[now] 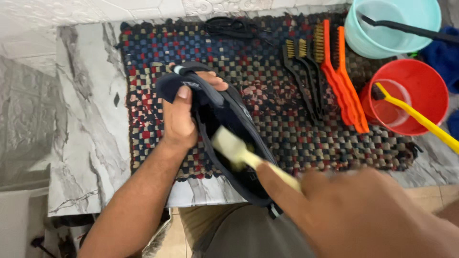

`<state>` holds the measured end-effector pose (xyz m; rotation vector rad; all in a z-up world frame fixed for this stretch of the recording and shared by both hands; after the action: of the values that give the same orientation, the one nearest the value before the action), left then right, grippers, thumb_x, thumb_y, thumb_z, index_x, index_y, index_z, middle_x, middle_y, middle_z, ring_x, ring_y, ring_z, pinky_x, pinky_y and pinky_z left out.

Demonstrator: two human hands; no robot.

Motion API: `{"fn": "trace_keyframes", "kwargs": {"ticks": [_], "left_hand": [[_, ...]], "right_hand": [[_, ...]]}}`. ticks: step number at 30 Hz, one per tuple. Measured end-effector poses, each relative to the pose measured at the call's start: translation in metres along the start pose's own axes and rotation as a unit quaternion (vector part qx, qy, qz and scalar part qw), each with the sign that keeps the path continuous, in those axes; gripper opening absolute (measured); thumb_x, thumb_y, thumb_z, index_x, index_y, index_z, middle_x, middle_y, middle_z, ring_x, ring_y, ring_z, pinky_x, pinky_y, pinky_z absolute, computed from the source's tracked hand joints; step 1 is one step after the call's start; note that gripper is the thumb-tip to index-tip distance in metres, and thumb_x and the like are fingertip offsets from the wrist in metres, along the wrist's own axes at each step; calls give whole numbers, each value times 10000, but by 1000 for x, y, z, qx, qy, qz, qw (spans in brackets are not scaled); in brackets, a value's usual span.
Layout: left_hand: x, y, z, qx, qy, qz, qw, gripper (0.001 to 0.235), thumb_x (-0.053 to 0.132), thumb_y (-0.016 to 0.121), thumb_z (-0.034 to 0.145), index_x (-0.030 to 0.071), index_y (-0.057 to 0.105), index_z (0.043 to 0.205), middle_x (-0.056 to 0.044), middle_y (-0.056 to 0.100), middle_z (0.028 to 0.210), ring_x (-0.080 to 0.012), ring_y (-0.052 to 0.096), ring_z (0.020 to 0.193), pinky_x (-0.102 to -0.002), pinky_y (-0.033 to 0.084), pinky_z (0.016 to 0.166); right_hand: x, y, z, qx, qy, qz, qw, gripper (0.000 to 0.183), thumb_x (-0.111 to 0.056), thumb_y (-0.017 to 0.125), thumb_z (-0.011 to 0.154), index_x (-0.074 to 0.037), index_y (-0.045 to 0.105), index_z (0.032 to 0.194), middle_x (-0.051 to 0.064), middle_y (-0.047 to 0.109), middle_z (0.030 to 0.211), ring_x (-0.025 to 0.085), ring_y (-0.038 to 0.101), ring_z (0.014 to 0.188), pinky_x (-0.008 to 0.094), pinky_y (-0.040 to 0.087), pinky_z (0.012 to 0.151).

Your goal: The person scrubs a dark shoe with a yellow brush, repeatedly dipping the brush into a red bowl of water. They clean the interior, sole, and exterior of the shoe, then switch to an orange brush to continue scrubbing the shoe's interior and exterior.

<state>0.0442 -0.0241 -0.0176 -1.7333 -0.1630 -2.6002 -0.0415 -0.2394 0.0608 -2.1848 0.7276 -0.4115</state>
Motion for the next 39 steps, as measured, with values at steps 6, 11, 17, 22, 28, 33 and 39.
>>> {"fn": "trace_keyframes", "kwargs": {"ticks": [6,11,17,22,28,33,39], "left_hand": [[-8,4,-3,17,3,-9,1000,692,621,385,1030,10,710,1043,-149,756,1039,-265,663,1154,-406,501,1086],[-4,0,-1,61,17,27,998,686,608,362,1035,30,720,945,-135,760,946,-278,689,1109,-404,528,1048],[-23,0,-4,96,-57,-124,986,620,576,570,952,-30,695,998,-170,732,1012,-301,783,919,-437,666,885],[0,-9,2,65,-31,87,994,490,360,396,1035,-3,725,1058,-144,770,1058,-293,729,1035,-439,396,1099],[61,16,3,-33,123,353,927,490,330,289,1102,85,515,742,-24,584,697,-270,585,687,-694,185,1199],[51,2,1,-20,72,388,918,471,346,352,1065,64,636,817,-191,720,770,-511,640,796,-770,251,1052],[34,8,-3,-83,12,378,922,764,525,288,1016,-93,626,1312,-195,760,728,-493,680,925,-839,130,1103]], "right_hand": [[-1,-28,28,139,17,73,987,879,-160,556,786,-136,268,1616,92,744,675,412,772,525,582,581,415],[15,23,-13,-238,62,131,961,967,-378,483,957,-509,-158,1669,-117,718,875,251,725,854,451,540,761],[23,-37,-2,-145,161,289,933,584,-426,336,1044,-601,278,1599,53,787,791,250,718,714,407,481,732],[-16,32,-28,202,16,-123,972,804,-334,564,799,-294,362,1575,-30,564,592,245,633,278,472,495,234],[-41,-36,2,394,41,-208,894,594,-283,531,830,-181,634,1406,-2,559,635,213,586,423,385,429,351],[-65,-18,-30,409,-55,-304,859,476,-140,479,912,-45,651,1346,8,486,609,184,440,382,360,310,355],[-62,-33,-10,349,17,-299,888,513,-235,513,876,-160,653,1363,4,581,674,246,591,479,398,425,400]]}}
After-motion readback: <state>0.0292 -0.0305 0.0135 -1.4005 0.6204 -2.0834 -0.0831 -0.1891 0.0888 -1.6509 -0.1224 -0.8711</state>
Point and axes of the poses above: each hand's wrist, its own z-axis towards the middle knuckle, its own y-axis out of the palm, x = y × z, the point moved 6 cm from there along z, towards the middle knuckle
